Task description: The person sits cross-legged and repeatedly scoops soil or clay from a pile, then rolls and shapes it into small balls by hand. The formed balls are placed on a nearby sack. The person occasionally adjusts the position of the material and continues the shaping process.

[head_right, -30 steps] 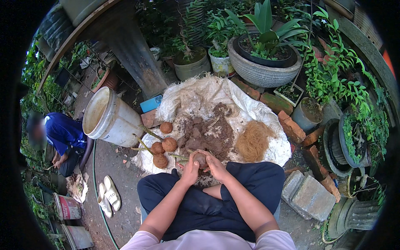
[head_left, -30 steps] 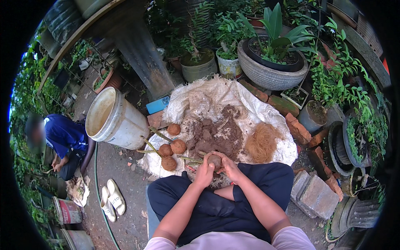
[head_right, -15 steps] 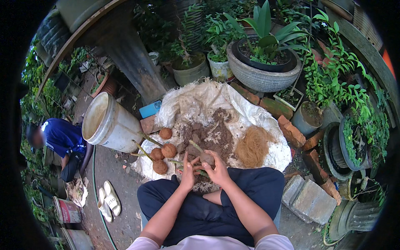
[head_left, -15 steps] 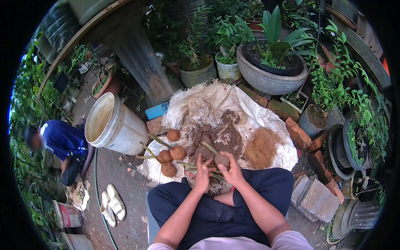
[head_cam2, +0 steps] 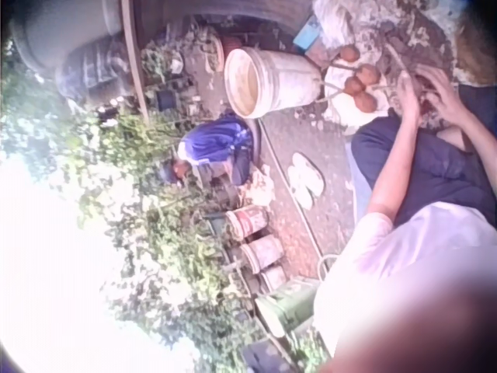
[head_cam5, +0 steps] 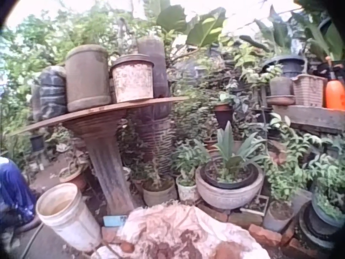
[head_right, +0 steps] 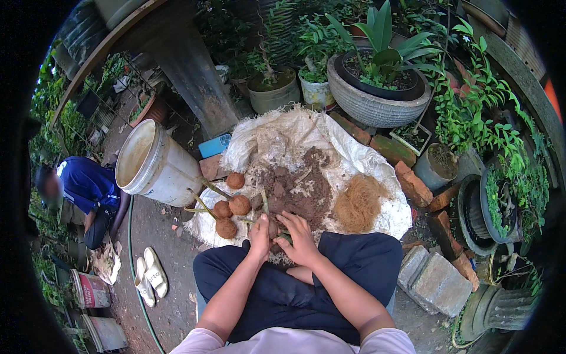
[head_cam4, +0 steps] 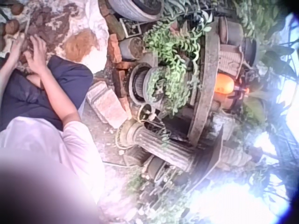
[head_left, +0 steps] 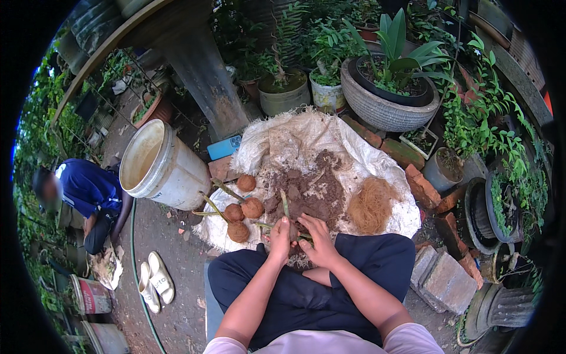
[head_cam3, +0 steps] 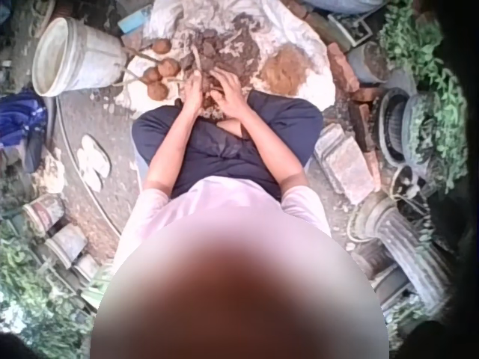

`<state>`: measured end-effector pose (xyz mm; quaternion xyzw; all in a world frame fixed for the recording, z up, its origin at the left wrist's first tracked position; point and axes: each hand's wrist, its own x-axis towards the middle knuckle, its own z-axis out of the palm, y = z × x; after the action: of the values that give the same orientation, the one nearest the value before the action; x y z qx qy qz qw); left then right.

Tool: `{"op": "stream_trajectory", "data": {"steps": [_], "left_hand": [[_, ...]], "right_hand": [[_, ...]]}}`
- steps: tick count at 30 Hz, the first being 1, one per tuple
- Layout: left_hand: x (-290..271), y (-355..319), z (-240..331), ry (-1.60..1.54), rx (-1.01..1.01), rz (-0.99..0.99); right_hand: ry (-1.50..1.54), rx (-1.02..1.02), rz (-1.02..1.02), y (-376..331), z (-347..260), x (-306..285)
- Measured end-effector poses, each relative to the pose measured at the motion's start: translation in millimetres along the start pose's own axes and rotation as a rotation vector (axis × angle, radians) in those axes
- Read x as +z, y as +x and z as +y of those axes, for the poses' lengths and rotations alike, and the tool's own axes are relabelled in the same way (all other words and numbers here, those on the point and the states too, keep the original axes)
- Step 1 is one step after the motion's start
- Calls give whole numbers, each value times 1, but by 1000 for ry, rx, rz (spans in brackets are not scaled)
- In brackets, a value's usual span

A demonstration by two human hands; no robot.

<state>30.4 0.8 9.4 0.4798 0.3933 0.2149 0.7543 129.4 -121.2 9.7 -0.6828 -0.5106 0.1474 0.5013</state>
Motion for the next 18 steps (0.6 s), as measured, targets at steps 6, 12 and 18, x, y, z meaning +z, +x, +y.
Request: {"op": "stream_trajectory", "data": {"steps": [6, 12, 18], "left_hand": [[2, -4, 0, -19, -48, -53], [-3, -9, 2, -145, -137, -324], [-1, -17, 6, -262, -166, -188]], "right_hand": [[-65, 29, -14, -1, -4, 1], [-86, 79, 56, 7, 1, -8], [-48, -30, 63, -3, -26, 4]]}}
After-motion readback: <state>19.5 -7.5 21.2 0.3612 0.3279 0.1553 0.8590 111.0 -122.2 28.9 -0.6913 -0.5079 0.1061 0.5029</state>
